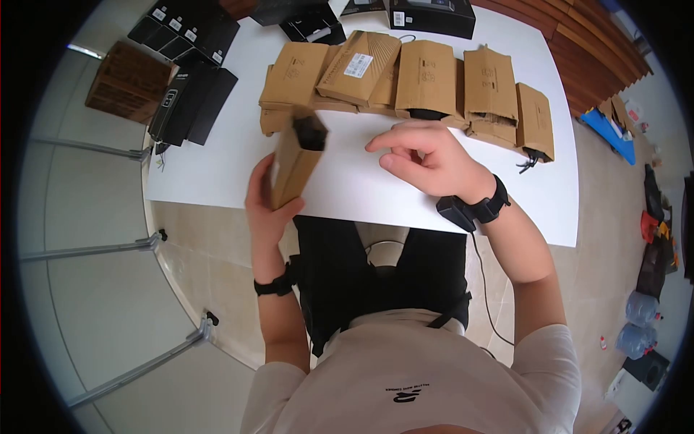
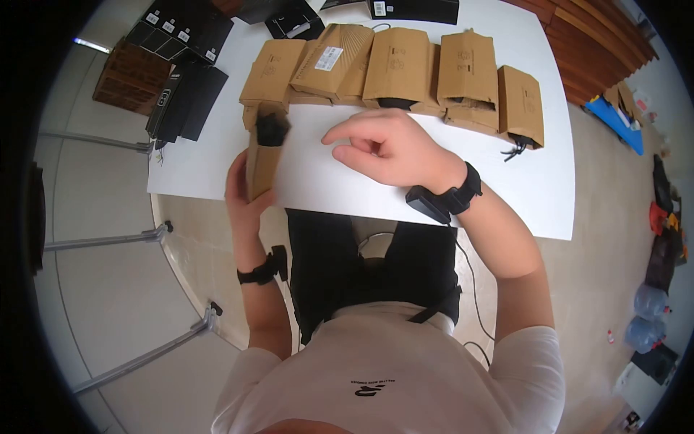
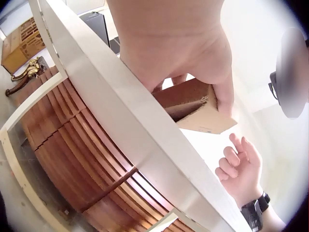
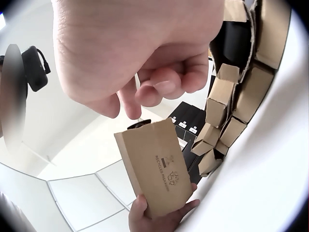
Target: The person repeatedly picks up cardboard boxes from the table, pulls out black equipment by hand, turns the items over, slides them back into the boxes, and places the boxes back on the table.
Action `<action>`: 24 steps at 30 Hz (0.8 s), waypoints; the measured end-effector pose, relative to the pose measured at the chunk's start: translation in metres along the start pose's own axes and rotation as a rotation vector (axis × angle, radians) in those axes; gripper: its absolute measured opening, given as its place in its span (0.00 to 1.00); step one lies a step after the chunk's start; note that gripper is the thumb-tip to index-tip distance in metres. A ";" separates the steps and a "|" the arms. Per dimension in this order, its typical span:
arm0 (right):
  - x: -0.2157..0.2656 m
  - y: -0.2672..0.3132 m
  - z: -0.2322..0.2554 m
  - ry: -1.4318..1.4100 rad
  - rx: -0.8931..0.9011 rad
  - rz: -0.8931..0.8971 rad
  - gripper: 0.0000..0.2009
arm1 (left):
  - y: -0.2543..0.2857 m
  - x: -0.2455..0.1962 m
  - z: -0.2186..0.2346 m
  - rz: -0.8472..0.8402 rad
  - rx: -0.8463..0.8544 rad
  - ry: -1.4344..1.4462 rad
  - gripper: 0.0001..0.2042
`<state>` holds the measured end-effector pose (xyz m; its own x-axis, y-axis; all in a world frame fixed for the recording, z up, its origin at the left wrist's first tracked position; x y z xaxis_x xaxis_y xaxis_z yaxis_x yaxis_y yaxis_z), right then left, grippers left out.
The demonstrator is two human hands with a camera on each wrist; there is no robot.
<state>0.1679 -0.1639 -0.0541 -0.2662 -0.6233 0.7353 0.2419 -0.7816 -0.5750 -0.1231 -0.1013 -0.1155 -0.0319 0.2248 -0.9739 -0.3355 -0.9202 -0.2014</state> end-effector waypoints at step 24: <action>0.001 0.002 0.000 -0.059 0.052 -0.040 0.04 | -0.079 0.031 0.069 -0.088 -0.339 -0.634 0.30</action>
<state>0.1685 -0.1661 -0.0550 -0.2213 -0.5880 0.7780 0.2805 -0.8025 -0.5266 -0.1626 0.0006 -0.1221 -0.5923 0.3503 -0.7256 -0.0544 -0.9159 -0.3978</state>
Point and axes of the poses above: each hand's wrist, its own y-axis away from the middle knuckle, its own z-axis out of the back of the hand, x = y × z, the point moved 3 cm from there along -y, towards the middle knuckle, and after that the axes turned 4 degrees about z, right-handed, at the moved point
